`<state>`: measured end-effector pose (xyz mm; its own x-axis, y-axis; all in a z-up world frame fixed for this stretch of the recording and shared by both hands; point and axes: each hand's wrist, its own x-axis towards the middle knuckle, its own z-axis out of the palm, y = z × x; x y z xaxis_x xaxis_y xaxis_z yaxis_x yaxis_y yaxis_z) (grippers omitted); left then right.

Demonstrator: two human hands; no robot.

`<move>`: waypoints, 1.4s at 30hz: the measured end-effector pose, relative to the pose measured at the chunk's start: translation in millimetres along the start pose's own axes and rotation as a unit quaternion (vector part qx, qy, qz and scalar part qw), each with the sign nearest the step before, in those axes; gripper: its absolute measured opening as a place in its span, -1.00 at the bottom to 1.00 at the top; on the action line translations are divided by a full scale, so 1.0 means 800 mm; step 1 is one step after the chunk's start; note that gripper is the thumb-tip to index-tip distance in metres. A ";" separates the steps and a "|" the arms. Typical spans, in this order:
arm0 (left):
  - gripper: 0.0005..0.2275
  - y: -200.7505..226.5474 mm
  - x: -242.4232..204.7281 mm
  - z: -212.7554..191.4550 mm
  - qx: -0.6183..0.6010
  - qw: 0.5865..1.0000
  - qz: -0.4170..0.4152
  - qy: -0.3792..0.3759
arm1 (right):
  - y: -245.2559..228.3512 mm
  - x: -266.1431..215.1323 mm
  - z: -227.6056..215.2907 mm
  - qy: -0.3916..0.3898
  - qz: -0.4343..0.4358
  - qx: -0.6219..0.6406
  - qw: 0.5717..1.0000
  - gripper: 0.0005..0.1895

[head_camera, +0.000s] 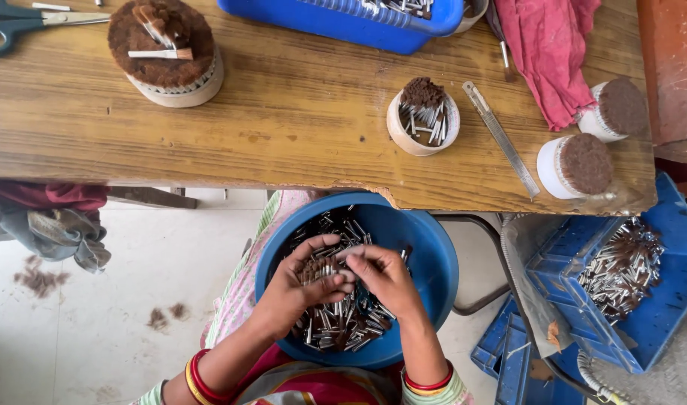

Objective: The person sits and sorts small metal pins from a blue bowl, picking them up and placing them into a blue tray on the table. They also use scissors to cut a small piece from a pin and place it into a small container.

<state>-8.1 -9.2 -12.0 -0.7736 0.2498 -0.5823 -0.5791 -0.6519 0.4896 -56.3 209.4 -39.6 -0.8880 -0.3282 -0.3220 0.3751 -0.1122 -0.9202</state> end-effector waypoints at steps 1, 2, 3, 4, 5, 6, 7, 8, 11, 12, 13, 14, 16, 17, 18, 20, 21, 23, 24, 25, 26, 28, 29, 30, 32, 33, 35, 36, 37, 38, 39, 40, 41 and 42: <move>-0.48 -0.001 -0.006 0.001 0.017 0.999 0.025 -0.042 | 0.001 -0.008 0.000 -0.034 0.038 -0.023 0.998 -0.82; -0.42 -0.003 -0.012 0.001 0.034 0.995 0.049 -0.084 | 0.003 -0.017 0.000 -0.068 0.076 -0.045 0.994 -0.80; -0.42 -0.003 -0.012 0.000 0.033 0.995 0.051 -0.082 | 0.003 -0.017 -0.002 -0.071 0.077 -0.046 0.993 -0.80; -0.42 -0.003 -0.012 0.000 0.044 0.991 0.063 -0.106 | 0.002 -0.017 -0.005 -0.063 0.026 -0.011 0.998 -0.78; -0.41 -0.001 -0.011 0.000 0.059 0.987 0.073 -0.134 | 0.000 -0.017 -0.007 -0.051 -0.029 0.025 0.998 -0.76; -0.41 0.000 -0.011 0.001 0.061 0.986 0.074 -0.135 | -0.010 -0.018 0.006 -0.050 -0.032 0.026 0.998 -0.76; -0.41 0.002 -0.010 0.003 0.066 0.987 0.070 -0.130 | -0.020 -0.018 0.018 -0.062 -0.057 -0.071 0.994 -0.84; -0.40 0.004 -0.008 0.004 0.070 0.987 0.066 -0.126 | -0.031 -0.018 0.030 -0.072 -0.082 -0.168 0.980 -0.91; -0.42 0.004 -0.012 0.004 0.075 0.990 0.077 -0.087 | -0.035 -0.021 0.042 -0.008 -0.037 -0.091 0.995 -0.88; -0.42 0.003 -0.012 0.002 0.075 0.991 0.076 -0.086 | -0.032 -0.020 0.042 -0.008 -0.036 -0.090 0.995 -0.88; -0.43 0.002 -0.009 0.002 0.090 0.989 0.088 -0.081 | -0.030 -0.019 0.041 -0.014 -0.057 -0.100 0.993 -0.91; -0.45 0.002 -0.007 0.002 0.106 0.986 0.100 -0.077 | -0.028 -0.018 0.041 -0.020 -0.078 -0.110 0.991 -0.94; -0.46 -0.001 -0.009 0.002 0.091 0.989 0.093 -0.074 | -0.033 -0.011 0.037 0.038 -0.116 -0.135 0.983 -0.94; -0.47 -0.001 -0.008 0.002 0.079 0.990 0.088 -0.073 | -0.035 -0.006 0.036 0.096 -0.157 -0.157 0.970 -0.93; -0.47 -0.002 -0.008 0.002 0.080 0.990 0.089 -0.073 | -0.043 -0.004 0.042 0.095 -0.159 -0.156 0.970 -0.93; -0.47 -0.005 -0.006 0.004 0.073 0.991 0.099 -0.050 | -0.056 -0.003 0.052 -0.070 -0.032 -0.149 0.986 -0.87; -0.47 -0.004 -0.006 0.005 0.075 0.991 0.097 -0.054 | -0.047 -0.002 0.043 -0.065 -0.033 -0.149 0.986 -0.87; -0.44 -0.003 -0.007 0.006 0.072 0.992 0.090 -0.057 | -0.028 0.003 0.027 -0.013 -0.110 -0.125 0.986 -0.95; -0.44 -0.005 -0.005 0.003 0.070 0.992 0.092 -0.055 | -0.027 0.003 0.025 -0.016 -0.110 -0.127 0.986 -0.95; -0.46 -0.006 -0.004 0.000 0.081 0.992 0.088 -0.035 | -0.025 0.003 0.023 -0.016 -0.110 0.029 0.993 -0.88; -0.48 -0.007 -0.003 -0.003 0.093 0.992 0.083 -0.014 | -0.024 0.003 0.022 -0.015 -0.107 0.185 0.977 -0.78; -0.49 -0.004 -0.003 -0.004 0.096 0.991 0.087 -0.020 | -0.025 -0.003 0.030 -0.048 -0.131 0.035 0.990 -0.90; -0.50 -0.003 -0.003 -0.004 0.097 0.991 0.090 -0.026 | -0.025 -0.007 0.034 -0.079 -0.151 -0.116 0.979 -0.92; -0.50 0.001 -0.005 -0.001 0.097 0.991 0.088 -0.027 | -0.017 -0.007 0.024 -0.078 -0.150 -0.116 0.979 -0.92; -0.49 0.007 -0.012 0.005 0.047 0.993 0.078 -0.071 | 0.000 -0.007 0.005 0.021 -0.121 -0.070 0.990 -0.87; -0.49 0.006 -0.013 0.004 0.047 0.993 0.077 -0.070 | -0.006 -0.008 0.010 0.022 -0.120 -0.070 0.990 -0.87; -0.45 0.007 -0.010 0.006 0.097 0.986 0.094 -0.099 | -0.020 -0.006 0.016 0.004 -0.009 -0.046 0.999 -0.85; -0.45 0.009 -0.008 0.009 0.100 0.985 0.094 -0.104 | -0.027 -0.007 0.025 0.007 -0.014 -0.046 0.999 -0.85; -0.44 0.008 -0.010 0.010 0.105 0.985 0.108 -0.088 | -0.033 -0.009 0.035 -0.040 -0.031 -0.073 0.996 -0.92; -0.43 0.008 -0.012 0.010 0.110 0.984 0.121 -0.073 | -0.038 -0.011 0.045 -0.086 -0.048 -0.100 0.990 -0.94; -0.43 0.007 -0.013 0.009 0.108 0.984 0.122 -0.068 | -0.038 -0.011 0.048 -0.091 -0.045 -0.099 0.990 -0.94; -0.44 0.005 -0.013 0.007 0.100 0.986 0.118 -0.055 | -0.038 -0.011 0.050 -0.067 -0.034 -0.099 0.992 -0.90; -0.46 0.005 -0.013 0.006 0.096 0.988 0.110 -0.045 | -0.037 -0.013 0.052 -0.037 -0.023 -0.097 0.994 -0.86; -0.46 0.003 -0.014 0.005 0.097 0.989 0.107 -0.045 | -0.031 -0.014 0.050 -0.035 -0.022 -0.095 0.995 -0.86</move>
<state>-2.3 -10.9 -1.8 -0.8982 0.1890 -0.3969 -0.4317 -0.5495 0.7153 -45.0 178.7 -4.4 -0.8792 -0.3922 -0.2706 0.2737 0.0492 -0.9606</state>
